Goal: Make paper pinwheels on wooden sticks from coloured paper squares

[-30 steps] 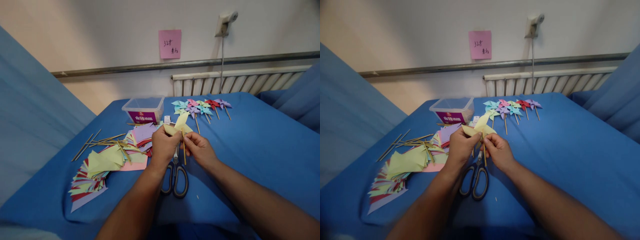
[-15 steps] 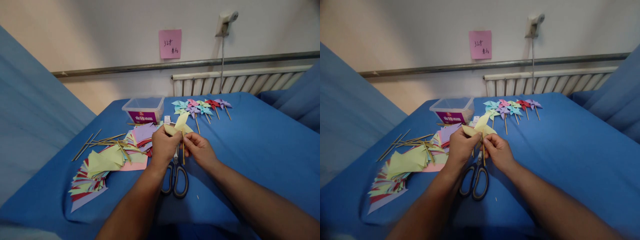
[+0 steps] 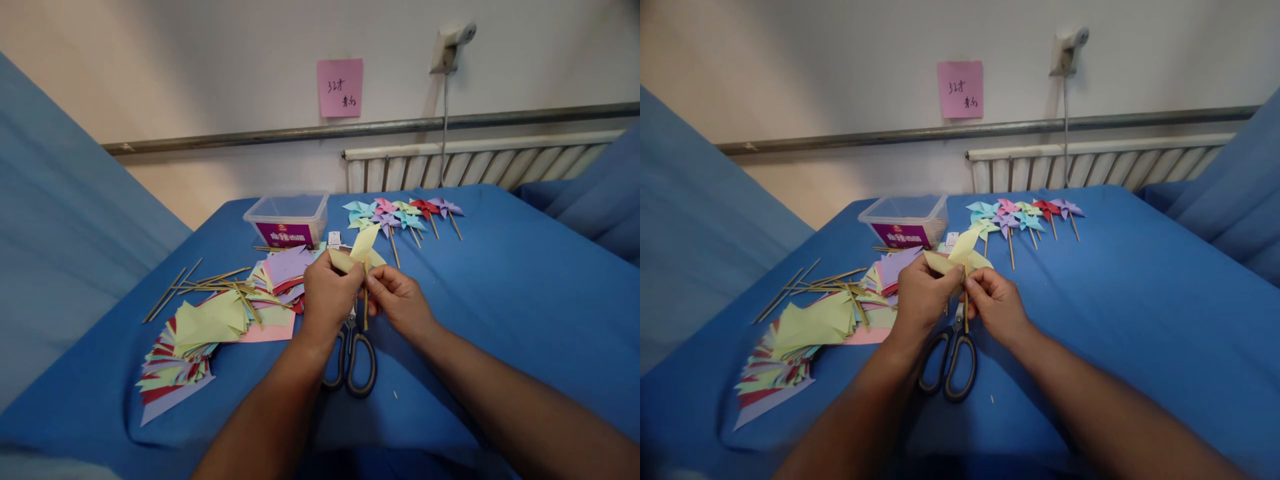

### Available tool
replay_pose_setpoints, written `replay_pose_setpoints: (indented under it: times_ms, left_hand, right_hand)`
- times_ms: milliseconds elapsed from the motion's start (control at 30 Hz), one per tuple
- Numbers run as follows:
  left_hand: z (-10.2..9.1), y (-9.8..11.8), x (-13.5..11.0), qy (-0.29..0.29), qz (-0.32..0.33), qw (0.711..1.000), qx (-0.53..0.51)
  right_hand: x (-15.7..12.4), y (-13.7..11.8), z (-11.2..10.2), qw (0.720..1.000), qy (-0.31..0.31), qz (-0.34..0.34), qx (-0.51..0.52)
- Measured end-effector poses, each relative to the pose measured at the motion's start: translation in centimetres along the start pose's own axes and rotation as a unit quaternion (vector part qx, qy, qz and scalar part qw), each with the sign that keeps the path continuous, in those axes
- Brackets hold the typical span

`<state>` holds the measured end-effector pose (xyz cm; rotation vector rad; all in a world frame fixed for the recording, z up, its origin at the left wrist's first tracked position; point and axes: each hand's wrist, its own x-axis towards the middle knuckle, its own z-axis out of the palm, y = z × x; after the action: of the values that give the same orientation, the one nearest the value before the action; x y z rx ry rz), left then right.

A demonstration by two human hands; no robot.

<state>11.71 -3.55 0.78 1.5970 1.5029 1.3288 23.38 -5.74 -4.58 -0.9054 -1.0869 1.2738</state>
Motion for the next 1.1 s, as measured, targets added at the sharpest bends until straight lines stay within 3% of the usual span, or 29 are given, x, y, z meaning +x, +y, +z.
replay_pose_setpoints:
  times_ms: [333, 633, 1100]
  left_hand:
    - [0.0, 0.2, -0.2, -0.003, -0.003, 1.000, 0.000]
    - [0.2, 0.3, -0.8, 0.028, 0.036, 0.995, 0.085]
    - [0.3, 0.3, -1.1, 0.033, 0.056, 0.996, 0.068]
  right_hand:
    - [-0.1, -0.2, 0.1, 1.000, 0.001, -0.001, 0.006]
    - [-0.3, -0.1, 0.2, 1.000, 0.008, 0.003, -0.005]
    - [-0.2, -0.2, 0.1, 1.000, 0.016, -0.004, -0.002]
